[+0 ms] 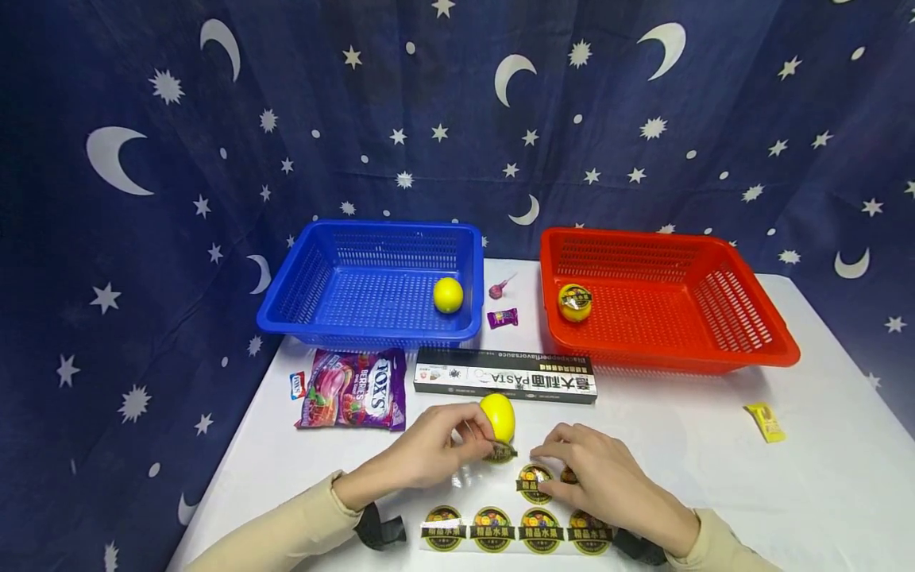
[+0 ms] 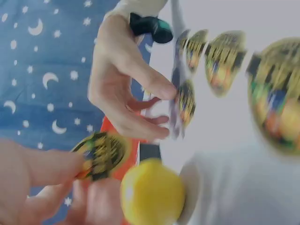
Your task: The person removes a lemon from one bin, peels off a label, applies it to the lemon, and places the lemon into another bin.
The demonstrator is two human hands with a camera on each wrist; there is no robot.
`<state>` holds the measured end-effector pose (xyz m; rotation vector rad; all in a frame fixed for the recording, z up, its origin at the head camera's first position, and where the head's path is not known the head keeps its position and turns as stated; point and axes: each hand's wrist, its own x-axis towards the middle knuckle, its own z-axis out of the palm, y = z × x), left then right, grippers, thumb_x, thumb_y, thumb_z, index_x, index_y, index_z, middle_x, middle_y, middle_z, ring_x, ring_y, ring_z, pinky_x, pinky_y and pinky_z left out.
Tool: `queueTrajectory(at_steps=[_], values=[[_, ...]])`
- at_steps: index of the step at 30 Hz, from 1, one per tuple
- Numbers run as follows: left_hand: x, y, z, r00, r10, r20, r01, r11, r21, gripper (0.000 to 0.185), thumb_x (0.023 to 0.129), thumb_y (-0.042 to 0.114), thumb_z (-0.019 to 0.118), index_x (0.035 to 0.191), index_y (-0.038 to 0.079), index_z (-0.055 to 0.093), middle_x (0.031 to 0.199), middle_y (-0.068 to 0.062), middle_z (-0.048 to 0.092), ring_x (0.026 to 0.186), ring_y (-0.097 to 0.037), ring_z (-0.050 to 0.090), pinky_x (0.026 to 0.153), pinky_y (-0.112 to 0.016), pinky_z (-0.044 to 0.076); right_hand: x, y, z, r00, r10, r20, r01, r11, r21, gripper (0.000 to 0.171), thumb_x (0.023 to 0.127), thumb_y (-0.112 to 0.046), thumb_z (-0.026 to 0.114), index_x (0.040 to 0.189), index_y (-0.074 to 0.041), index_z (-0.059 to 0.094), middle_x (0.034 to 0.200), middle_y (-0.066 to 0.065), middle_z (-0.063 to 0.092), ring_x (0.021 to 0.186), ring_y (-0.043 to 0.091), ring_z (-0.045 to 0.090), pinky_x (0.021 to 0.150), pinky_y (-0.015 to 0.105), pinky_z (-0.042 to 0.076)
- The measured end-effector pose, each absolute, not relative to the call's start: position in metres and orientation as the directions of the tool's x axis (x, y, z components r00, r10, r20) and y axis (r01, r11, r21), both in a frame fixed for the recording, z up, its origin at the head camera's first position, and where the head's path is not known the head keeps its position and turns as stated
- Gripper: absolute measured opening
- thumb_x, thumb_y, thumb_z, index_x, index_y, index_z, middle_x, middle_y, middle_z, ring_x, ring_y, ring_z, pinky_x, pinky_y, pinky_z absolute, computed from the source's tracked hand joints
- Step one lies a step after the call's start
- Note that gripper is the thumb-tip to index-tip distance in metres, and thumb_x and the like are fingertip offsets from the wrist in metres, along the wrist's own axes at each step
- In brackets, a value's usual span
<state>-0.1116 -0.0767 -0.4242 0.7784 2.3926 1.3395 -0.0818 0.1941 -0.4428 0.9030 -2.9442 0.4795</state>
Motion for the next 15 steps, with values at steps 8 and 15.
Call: queueTrajectory(at_steps=[8,15], values=[[-0.150,-0.060,-0.429,-0.884,0.467,-0.026,0.142,0.320,0.937,0.009,0.095,0.008,0.070,0.104,0.005,0.072,0.091,-0.012,0.071,0.064,-0.019,0.065,0.058,-0.041,0.060,-0.108,0.171,-0.446,-0.861,-0.453,0.231,-0.508,0.782,-0.361,0.072,0.080,-0.050,0.083,0.143,-0.021,0.061,0.096,-0.008,0.070,0.076,0.003,0.060,0.063,0.022,0.044],[-0.150,-0.058,-0.440,-0.893,0.444,0.082,0.300,0.448,0.842,0.015,0.092,0.013,0.076,0.106,0.010,0.072,0.097,-0.008,0.071,0.062,-0.008,0.062,0.058,-0.021,0.052,-0.119,0.165,-0.456,-0.868,-0.446,0.218,-0.494,0.734,-0.467,0.061,0.082,-0.046,0.084,0.136,-0.024,0.067,0.089,-0.009,0.070,0.070,0.000,0.062,0.063,0.019,0.044]])
